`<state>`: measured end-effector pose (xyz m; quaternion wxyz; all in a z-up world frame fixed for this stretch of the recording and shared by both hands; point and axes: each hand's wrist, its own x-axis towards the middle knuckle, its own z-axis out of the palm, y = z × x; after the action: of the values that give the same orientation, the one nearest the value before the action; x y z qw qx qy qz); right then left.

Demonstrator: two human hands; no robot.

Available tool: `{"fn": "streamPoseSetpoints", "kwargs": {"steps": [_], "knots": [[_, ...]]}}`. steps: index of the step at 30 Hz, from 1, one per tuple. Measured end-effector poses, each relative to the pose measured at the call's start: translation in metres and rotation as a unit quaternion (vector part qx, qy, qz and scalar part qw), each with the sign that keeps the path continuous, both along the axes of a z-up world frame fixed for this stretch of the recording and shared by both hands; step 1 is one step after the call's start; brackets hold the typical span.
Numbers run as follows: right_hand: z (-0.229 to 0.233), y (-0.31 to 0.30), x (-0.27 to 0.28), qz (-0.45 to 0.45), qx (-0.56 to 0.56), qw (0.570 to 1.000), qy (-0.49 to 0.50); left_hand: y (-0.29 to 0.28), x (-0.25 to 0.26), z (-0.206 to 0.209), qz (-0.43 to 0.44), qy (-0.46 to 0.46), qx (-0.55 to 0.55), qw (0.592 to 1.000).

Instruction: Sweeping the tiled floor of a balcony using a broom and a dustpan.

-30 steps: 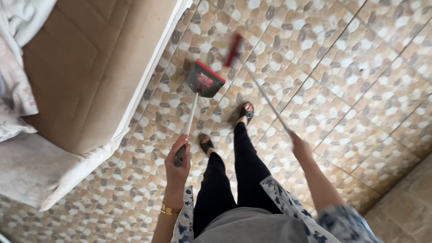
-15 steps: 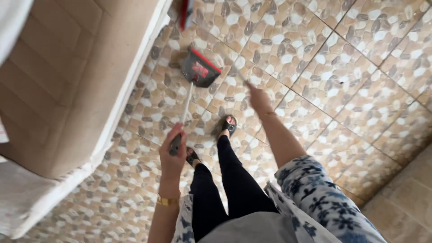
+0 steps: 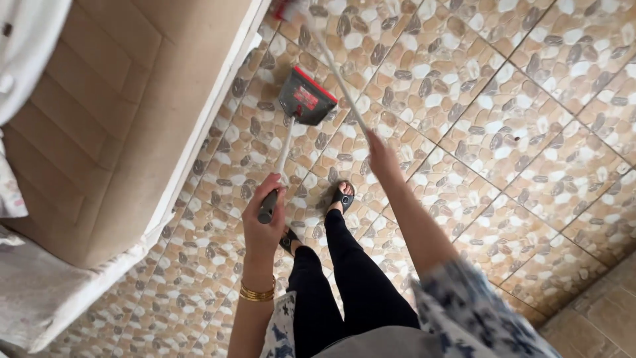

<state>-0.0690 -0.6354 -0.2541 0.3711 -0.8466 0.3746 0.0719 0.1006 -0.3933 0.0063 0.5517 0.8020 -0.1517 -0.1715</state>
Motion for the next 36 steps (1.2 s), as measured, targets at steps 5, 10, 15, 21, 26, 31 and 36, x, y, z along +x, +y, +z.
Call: {"fn": "streamPoseSetpoints", "kwargs": {"steps": [5,10,15,21,26,31,36], "knots": [[-0.011,-0.072,0.082,-0.087,0.084,0.990,0.065,-0.012,0.009,-0.002,-0.025,-0.021,-0.006,0.999],[-0.024,-0.058,-0.102,-0.128,0.097,0.967,-0.197,-0.025,0.031,0.009,-0.026,-0.052,-0.036,0.998],[0.143,0.025,-0.181,-0.280,0.123,0.909,0.284,-0.037,0.059,-0.004,-0.106,-0.094,-0.012,0.990],[0.077,-0.013,-0.147,-0.378,0.134,0.905,0.141,-0.066,0.080,0.003,-0.198,-0.090,-0.037,0.975],[0.085,0.059,-0.168,-0.394,0.148,0.880,0.222,-0.073,0.070,-0.018,-0.277,-0.113,-0.016,0.954],[0.151,0.092,-0.214,-0.461,0.135,0.862,0.158,-0.066,0.070,-0.009,-0.367,-0.124,-0.020,0.922],[0.138,0.022,-0.238,-0.325,-0.097,0.896,0.288,-0.047,0.056,-0.006,-0.415,-0.102,0.012,0.904]]}}
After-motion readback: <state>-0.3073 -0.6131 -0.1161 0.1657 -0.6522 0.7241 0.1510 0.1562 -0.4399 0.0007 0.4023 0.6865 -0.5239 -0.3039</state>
